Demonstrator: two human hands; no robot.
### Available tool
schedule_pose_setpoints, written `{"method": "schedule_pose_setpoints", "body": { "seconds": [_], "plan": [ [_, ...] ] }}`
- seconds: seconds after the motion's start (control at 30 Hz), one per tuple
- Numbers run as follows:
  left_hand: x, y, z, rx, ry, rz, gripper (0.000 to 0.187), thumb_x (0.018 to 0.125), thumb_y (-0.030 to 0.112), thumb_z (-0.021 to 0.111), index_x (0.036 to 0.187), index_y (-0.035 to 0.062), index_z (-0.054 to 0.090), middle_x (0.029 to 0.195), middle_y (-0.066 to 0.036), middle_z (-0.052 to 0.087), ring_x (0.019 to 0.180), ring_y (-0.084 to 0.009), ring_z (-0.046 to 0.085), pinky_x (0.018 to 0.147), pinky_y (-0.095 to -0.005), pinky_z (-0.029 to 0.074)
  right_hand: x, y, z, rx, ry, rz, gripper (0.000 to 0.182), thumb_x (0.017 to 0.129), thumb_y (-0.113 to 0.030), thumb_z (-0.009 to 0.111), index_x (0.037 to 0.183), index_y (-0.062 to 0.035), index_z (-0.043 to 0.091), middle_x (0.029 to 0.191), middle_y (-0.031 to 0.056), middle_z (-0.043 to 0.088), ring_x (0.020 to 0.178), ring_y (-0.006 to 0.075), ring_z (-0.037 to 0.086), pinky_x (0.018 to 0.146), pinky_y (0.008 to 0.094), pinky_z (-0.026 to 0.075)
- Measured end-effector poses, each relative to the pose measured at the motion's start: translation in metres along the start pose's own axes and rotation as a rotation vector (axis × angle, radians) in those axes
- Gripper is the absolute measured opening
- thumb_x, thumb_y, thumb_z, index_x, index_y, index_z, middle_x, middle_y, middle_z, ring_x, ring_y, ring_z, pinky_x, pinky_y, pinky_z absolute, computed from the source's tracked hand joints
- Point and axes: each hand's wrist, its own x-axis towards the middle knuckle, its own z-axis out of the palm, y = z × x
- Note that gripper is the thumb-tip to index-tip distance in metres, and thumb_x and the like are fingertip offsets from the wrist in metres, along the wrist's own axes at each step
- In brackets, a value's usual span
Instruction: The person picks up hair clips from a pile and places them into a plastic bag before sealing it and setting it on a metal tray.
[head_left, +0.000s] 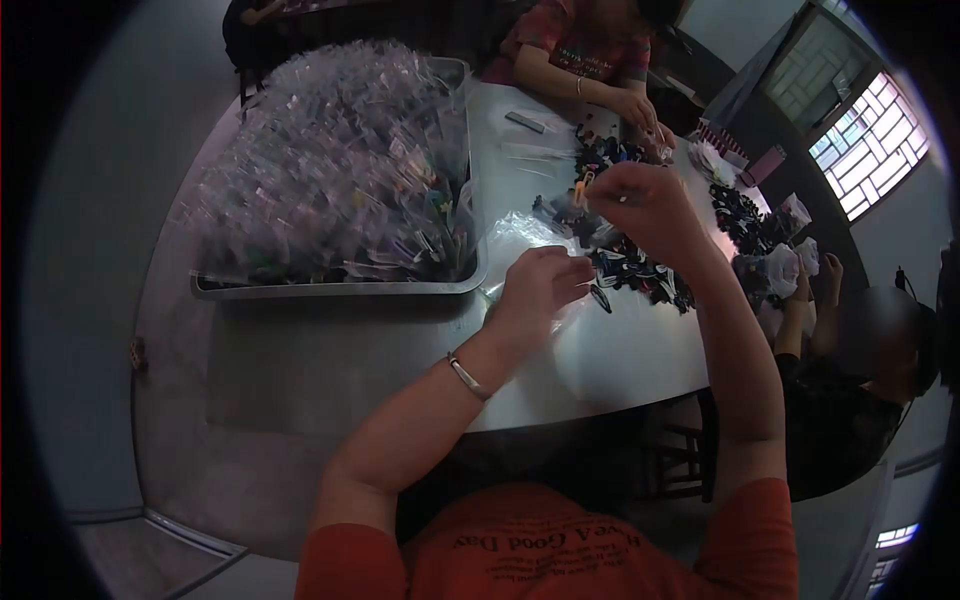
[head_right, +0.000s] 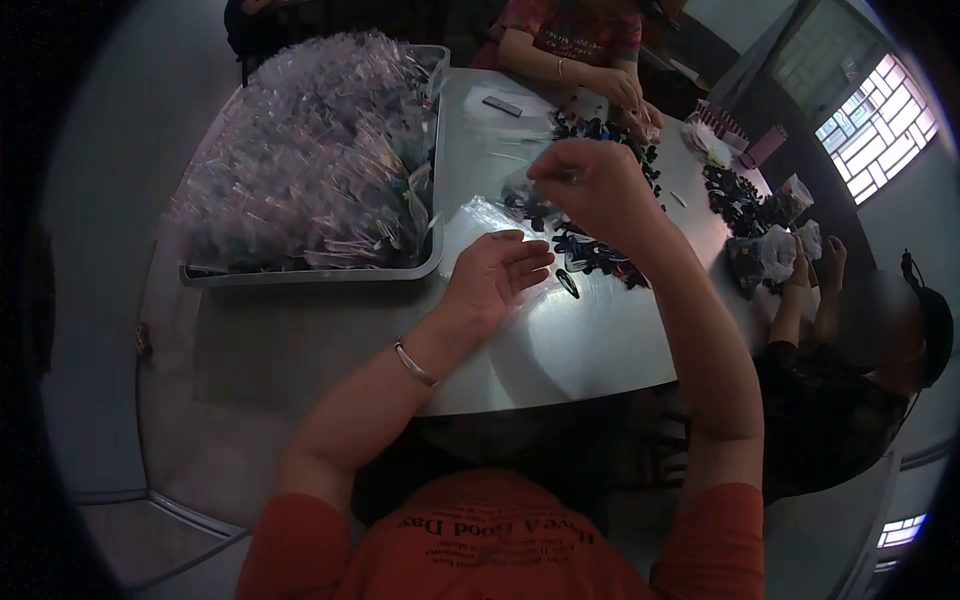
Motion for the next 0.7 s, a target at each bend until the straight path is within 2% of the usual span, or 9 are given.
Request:
{"method": "schedule_pose_setpoints", "body": {
  "seconds": [0.07, 0.1, 0.17, 0.23, 0.33, 0.47, 0.57, 0.63, 0.7],
  "plan": [
    [-0.002, 0.006, 0.008, 0.145, 0.175, 0.077, 0.029, 0.087, 0.006, 0.051, 0.113, -0.0007, 0.039, 0.104, -0.022, 0.058, 0.094, -0.0311, 0.061, 0.085, -0.0405, 0.050, 0.015, -0.004, 0.000, -0.045, 0.001, -0.086, 0.011, 0.073, -0.006, 0.066, 0.084, -0.0026, 0.067, 0.076, 0.0091, 0.066, 0.071, 0.0194, 0.065, 0.067, 0.0292, 0.051],
    [0.002, 0.011, 0.005, 0.146, 0.119, 0.143, 0.032, 0.088, 0.004, 0.049, 0.116, -0.0010, 0.035, 0.105, -0.022, 0.057, 0.094, -0.0316, 0.061, 0.085, -0.0410, 0.050, 0.021, -0.007, 0.000, -0.100, -0.006, -0.169, 0.009, 0.073, -0.007, 0.066, 0.082, -0.0040, 0.068, 0.078, 0.0091, 0.066, 0.072, 0.0223, 0.064, 0.067, 0.0307, 0.051],
    [0.011, 0.023, -0.003, 0.088, 0.119, 0.271, 0.033, 0.089, 0.004, 0.047, 0.118, -0.0014, 0.034, 0.106, -0.023, 0.056, 0.095, -0.0321, 0.060, 0.085, -0.0419, 0.050, 0.032, -0.012, 0.001, -0.171, -0.004, -0.161, 0.006, 0.072, -0.008, 0.066, 0.077, -0.0066, 0.068, 0.080, 0.0081, 0.065, 0.081, 0.0256, 0.062, 0.075, 0.0340, 0.049],
    [0.015, 0.039, -0.009, 0.059, 0.103, 0.314, 0.034, 0.090, 0.004, 0.047, 0.120, -0.0007, 0.031, 0.111, -0.022, 0.053, 0.099, -0.0324, 0.059, 0.087, -0.0424, 0.050, 0.049, 0.003, 0.005, -0.393, 0.014, -0.456, 0.005, 0.070, -0.008, 0.066, 0.075, -0.0082, 0.067, 0.084, 0.0059, 0.065, 0.091, 0.0243, 0.059, 0.083, 0.0358, 0.045],
    [0.012, 0.057, -0.002, 0.023, 0.282, 0.520, 0.035, 0.091, 0.006, 0.047, 0.122, -0.0006, 0.033, 0.119, -0.020, 0.045, 0.106, -0.0326, 0.055, 0.090, -0.0435, 0.048, 0.058, 0.013, 0.015, -0.352, 0.007, -0.470, 0.006, 0.068, -0.007, 0.066, 0.073, -0.0094, 0.067, 0.088, 0.0040, 0.065, 0.096, 0.0234, 0.058, 0.086, 0.0355, 0.043],
    [0.012, 0.070, -0.014, 0.121, 0.321, 0.576, 0.032, 0.091, 0.007, 0.047, 0.120, -0.0029, 0.037, 0.119, -0.017, 0.044, 0.107, -0.0295, 0.053, 0.091, -0.0406, 0.046, 0.065, 0.013, 0.028, -0.281, 0.045, -0.517, 0.009, 0.067, -0.004, 0.070, 0.073, -0.0092, 0.067, 0.097, 0.0042, 0.064, 0.097, 0.0240, 0.057, 0.086, 0.0358, 0.044],
    [0.011, 0.075, -0.012, 0.332, 0.480, 0.675, 0.026, 0.089, 0.007, 0.048, 0.113, -0.0031, 0.044, 0.113, -0.012, 0.048, 0.105, -0.0230, 0.052, 0.089, -0.0336, 0.045, 0.070, 0.005, 0.041, -0.222, 0.025, -0.534, 0.009, 0.067, -0.003, 0.069, 0.073, -0.0102, 0.067, 0.098, 0.0047, 0.063, 0.097, 0.0240, 0.057, 0.086, 0.0364, 0.044],
    [0.014, 0.079, -0.016, 0.682, 0.539, 0.916, 0.022, 0.087, 0.006, 0.049, 0.107, -0.0011, 0.048, 0.106, -0.008, 0.053, 0.098, -0.0160, 0.053, 0.083, -0.0271, 0.043, 0.073, 0.003, 0.050, -0.246, -0.025, -0.548, 0.009, 0.066, -0.003, 0.069, 0.072, -0.0105, 0.067, 0.099, 0.0056, 0.063, 0.098, 0.0243, 0.057, 0.086, 0.0366, 0.045],
    [0.016, 0.086, -0.023, 0.635, 0.521, 0.889, 0.021, 0.087, 0.006, 0.049, 0.106, -0.0001, 0.050, 0.103, -0.006, 0.055, 0.095, -0.0140, 0.053, 0.081, -0.0257, 0.042, 0.074, 0.002, 0.057, -0.214, -0.024, -0.551, 0.009, 0.066, -0.002, 0.069, 0.070, -0.0102, 0.067, 0.099, 0.0058, 0.063, 0.098, 0.0245, 0.057, 0.086, 0.0364, 0.045]
  ]
}}
